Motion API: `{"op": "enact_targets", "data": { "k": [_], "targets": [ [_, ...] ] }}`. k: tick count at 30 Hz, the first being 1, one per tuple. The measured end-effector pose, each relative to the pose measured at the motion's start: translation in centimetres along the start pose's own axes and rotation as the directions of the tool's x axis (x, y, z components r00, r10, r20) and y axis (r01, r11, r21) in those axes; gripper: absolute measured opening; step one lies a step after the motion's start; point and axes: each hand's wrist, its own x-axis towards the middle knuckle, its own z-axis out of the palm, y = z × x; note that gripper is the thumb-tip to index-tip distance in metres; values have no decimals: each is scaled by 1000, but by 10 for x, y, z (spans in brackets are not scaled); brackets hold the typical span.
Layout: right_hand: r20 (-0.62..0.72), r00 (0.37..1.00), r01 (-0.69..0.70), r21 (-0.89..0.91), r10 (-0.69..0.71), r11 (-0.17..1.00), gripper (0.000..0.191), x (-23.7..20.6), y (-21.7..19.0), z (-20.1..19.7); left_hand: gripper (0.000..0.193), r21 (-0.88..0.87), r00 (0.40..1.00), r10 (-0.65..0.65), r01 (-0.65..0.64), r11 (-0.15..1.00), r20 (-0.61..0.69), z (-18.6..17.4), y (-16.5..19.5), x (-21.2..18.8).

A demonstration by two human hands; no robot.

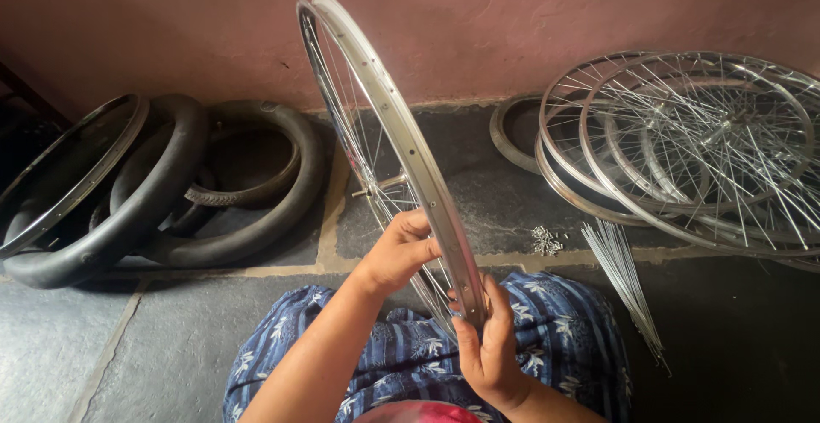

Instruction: The person sits on the floor lacing a bicycle wheel, threading spokes through the hub and inserting them into the rim holes, turning the rim as they work. They pick spokes one at a time from a bundle on the floor and at the end set the partially laced wheel down on the floor.

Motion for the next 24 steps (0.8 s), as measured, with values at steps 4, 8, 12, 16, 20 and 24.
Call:
{"op": "enact_targets", "data": {
  "k": [4,8,12,16,20,24],
  "targets": [
    [3,1000,-10,-4,10,1000,68,-3,2,0,26,58,998,44,-46,997,37,1,-2,1],
    [7,1000,-28,-3,28,1000,67,-4,4,-1,22,-14,1000,-24,24,1000,8,-1,1,1],
    [6,999,-48,-20,48,999,67,-4,3,-1,22,-18,1000,-18,17,1000,-9,-2,0,2],
    [-6,999,-36,-40,36,999,67,-5,2,1,28,131,998,49,-52,990,27,-2,-4,2],
    [0,999,-50,-20,50,999,67,-6,5,0,28,83,999,14,-18,996,49,-4,-3,3],
    [12,997,-76,3,76,997,67,-8,6,0,22,-12,999,-27,27,1000,29,-5,0,2]
  ]
}}
